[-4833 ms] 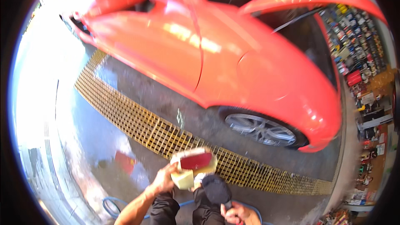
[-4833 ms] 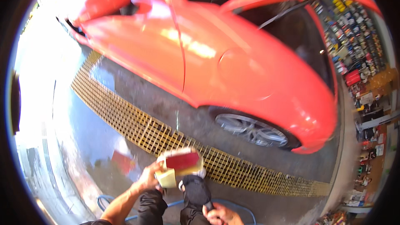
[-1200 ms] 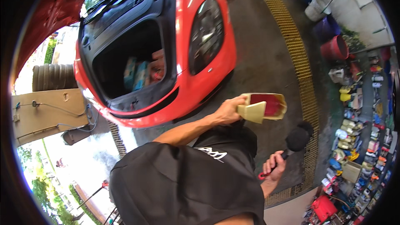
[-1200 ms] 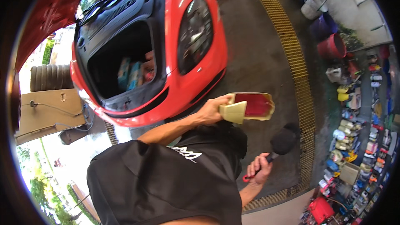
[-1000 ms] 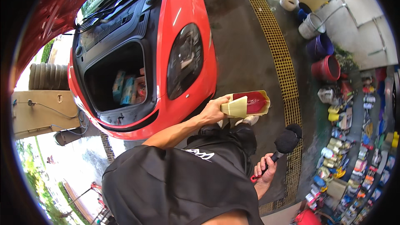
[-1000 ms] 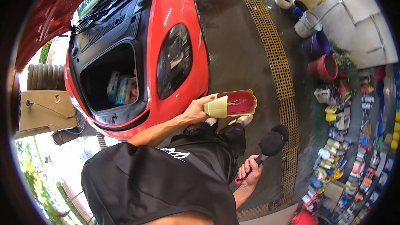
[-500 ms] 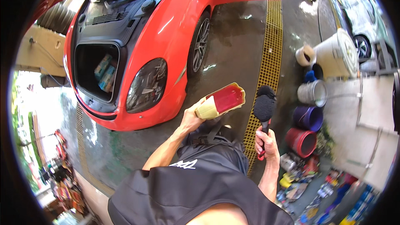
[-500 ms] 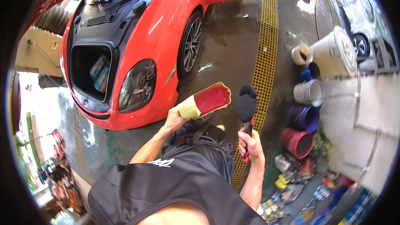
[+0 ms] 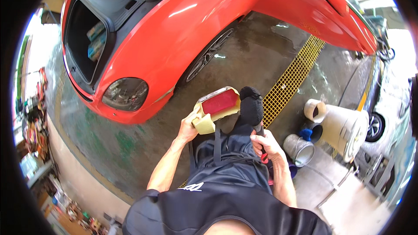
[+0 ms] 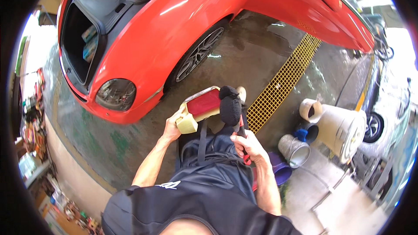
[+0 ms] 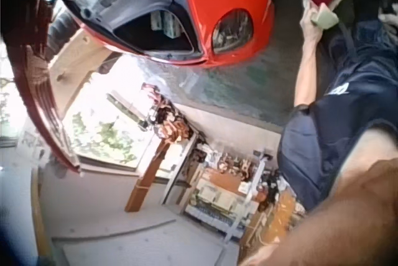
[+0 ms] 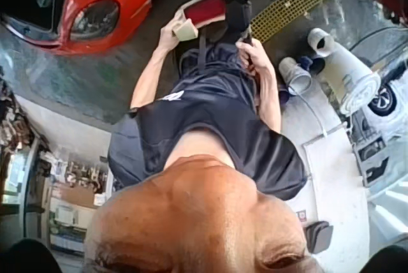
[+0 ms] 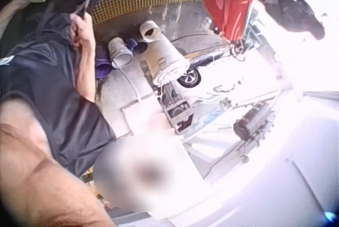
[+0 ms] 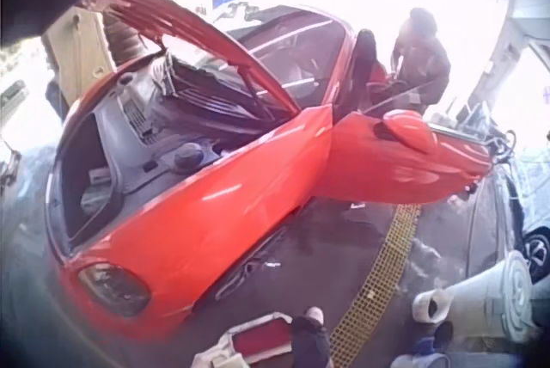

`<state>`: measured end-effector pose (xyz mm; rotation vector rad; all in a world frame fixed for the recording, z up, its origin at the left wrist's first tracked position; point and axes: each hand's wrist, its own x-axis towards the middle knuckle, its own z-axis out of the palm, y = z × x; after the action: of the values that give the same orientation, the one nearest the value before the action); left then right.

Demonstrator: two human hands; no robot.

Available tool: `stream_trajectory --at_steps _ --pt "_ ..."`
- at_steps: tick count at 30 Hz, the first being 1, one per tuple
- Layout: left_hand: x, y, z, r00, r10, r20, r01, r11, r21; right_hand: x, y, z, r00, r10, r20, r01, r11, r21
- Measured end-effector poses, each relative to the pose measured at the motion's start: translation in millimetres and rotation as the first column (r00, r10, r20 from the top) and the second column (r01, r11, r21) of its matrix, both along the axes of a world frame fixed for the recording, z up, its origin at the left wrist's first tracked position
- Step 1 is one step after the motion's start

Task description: The person scrubs the wheels of a red sports car using a brush and a cleaning solution from a small container. They move around the vehicle to clean each wheel, then switch to washing the hood of a white car with a blue sponge.

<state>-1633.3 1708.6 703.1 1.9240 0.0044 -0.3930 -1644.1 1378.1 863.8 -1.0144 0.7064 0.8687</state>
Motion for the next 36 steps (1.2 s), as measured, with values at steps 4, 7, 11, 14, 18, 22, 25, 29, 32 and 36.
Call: stream_trajectory --at_steps 4,7,11,14,18,22,25,29,32,36 --pt "15.3 -25.8 -64.6 0.992 0.121 -0.038 -0.121 0.993 0.004 88.7 -58.9 -74.1 0.948 0.318 -0.023 -0.316 0.946 0.067" --pt "7.3 -56.9 -114.5 0.954 0.297 -0.043 -0.287 0.946 0.152 135.9 -93.4 -156.4 0.884 0.464 -0.056 -0.458 0.884 0.095" --pt "-22.1 -96.5 -239.2 0.833 0.524 -0.177 -0.511 0.852 0.117 162.6 -120.7 -276.6 0.894 0.433 -0.112 -0.419 0.899 0.13" --pt "-39.3 -113.8 -323.2 0.739 0.604 -0.299 -0.575 0.796 0.187 157.9 -117.1 -370.3 0.916 0.371 -0.15 -0.362 0.928 0.089" --pt "-36.2 -111.3 -419.1 0.728 0.617 -0.298 -0.606 0.783 0.141 137.2 -84.5 -485.7 0.97 0.187 -0.158 -0.157 0.971 0.182" --pt "-56.7 -102.9 -508.8 0.759 0.617 -0.205 -0.607 0.786 0.118 106.5 -35.6 -579.1 0.977 0.165 -0.135 -0.12 0.949 0.29" --pt "-67.4 -106.5 -546.6 0.751 0.638 -0.172 -0.613 0.77 0.176 67.5 -16.4 -629.1 0.981 0.134 -0.137 -0.082 0.94 0.331" --pt "-82.6 -102.4 -562.1 0.779 0.596 -0.195 -0.556 0.8 0.225 24.9 -24.4 -648.3 0.97 0.186 -0.154 -0.123 0.93 0.347" --pt "-86.2 -125.7 -555.9 0.758 0.608 -0.234 -0.541 0.788 0.294 -4.7 -58.7 -645.9 0.958 0.27 -0.091 -0.228 0.918 0.325" --pt "-112.5 -223.4 -544.4 0.324 0.937 -0.128 -0.904 0.347 0.249 -38.3 -92.0 -608.6 0.896 0.426 -0.121 -0.357 0.856 0.373"
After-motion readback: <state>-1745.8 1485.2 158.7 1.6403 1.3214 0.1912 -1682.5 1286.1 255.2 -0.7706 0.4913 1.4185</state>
